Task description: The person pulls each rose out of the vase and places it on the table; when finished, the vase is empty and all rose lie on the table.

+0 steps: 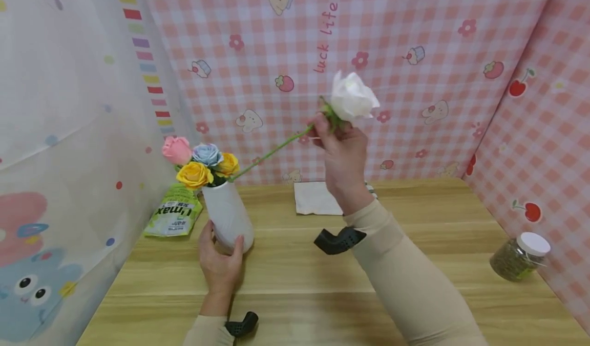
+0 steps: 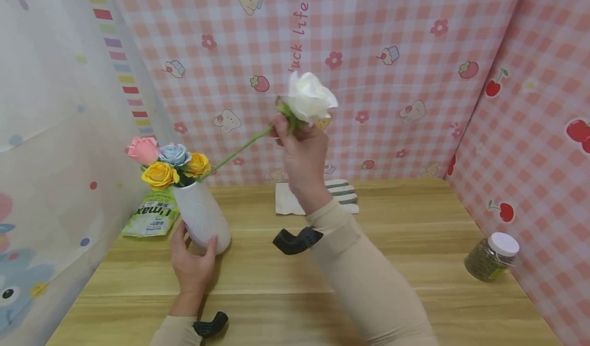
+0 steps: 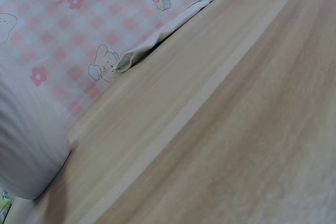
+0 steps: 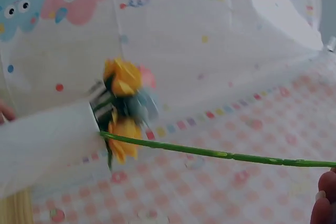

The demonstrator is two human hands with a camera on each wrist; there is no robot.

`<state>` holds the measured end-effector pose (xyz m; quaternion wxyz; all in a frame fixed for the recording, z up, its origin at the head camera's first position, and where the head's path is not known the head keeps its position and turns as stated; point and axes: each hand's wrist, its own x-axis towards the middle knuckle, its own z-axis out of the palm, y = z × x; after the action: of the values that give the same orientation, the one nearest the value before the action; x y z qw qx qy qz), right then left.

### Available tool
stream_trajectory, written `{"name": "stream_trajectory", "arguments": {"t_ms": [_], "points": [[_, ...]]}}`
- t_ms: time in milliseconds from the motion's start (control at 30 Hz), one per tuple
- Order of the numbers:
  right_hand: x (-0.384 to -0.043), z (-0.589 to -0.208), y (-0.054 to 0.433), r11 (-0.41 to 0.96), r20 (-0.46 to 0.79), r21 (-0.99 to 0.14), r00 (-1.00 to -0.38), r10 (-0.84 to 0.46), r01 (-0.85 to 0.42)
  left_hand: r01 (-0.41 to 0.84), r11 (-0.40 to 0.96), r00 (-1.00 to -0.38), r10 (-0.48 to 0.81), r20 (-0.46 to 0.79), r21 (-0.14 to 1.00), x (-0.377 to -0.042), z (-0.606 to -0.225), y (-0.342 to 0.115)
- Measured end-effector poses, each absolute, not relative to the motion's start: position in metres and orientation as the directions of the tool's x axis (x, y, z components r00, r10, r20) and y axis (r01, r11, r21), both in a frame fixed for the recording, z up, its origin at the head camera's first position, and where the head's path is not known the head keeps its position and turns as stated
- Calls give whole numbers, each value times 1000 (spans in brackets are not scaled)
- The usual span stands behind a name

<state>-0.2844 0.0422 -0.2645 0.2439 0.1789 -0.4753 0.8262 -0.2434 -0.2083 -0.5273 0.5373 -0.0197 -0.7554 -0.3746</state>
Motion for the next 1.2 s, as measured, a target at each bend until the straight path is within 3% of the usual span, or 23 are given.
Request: {"name": "stream_trajectory", "arguments": {"t_ms": [100,233,433,567,933,1200], "points": [[-289,-282,77,-467,464,-686,-830,311,-558,439,719,-417,-368,831,538,-244,-528,-207],[-290,-320,125,-457,329,-759,-880,344,-463,438,725,-414,-363,835,532,-245,-528,-206],[-281,-383,193,-346,101,-913,-941,324,-217,432,721,-428,-365,827,542,-244,-529,-205],[-274,-415,230,-228,23,-970,-966,257,-84,442,716,-421,-366,830,540,-243,-529,-203],[-259,-449,295,265,33,-964,-994,100,-5,422,715,-423,-389,818,558,-244,-534,-206],[-257,-465,310,468,105,-879,-994,8,-89,442,711,-404,-387,829,547,-246,-532,-207]]}}
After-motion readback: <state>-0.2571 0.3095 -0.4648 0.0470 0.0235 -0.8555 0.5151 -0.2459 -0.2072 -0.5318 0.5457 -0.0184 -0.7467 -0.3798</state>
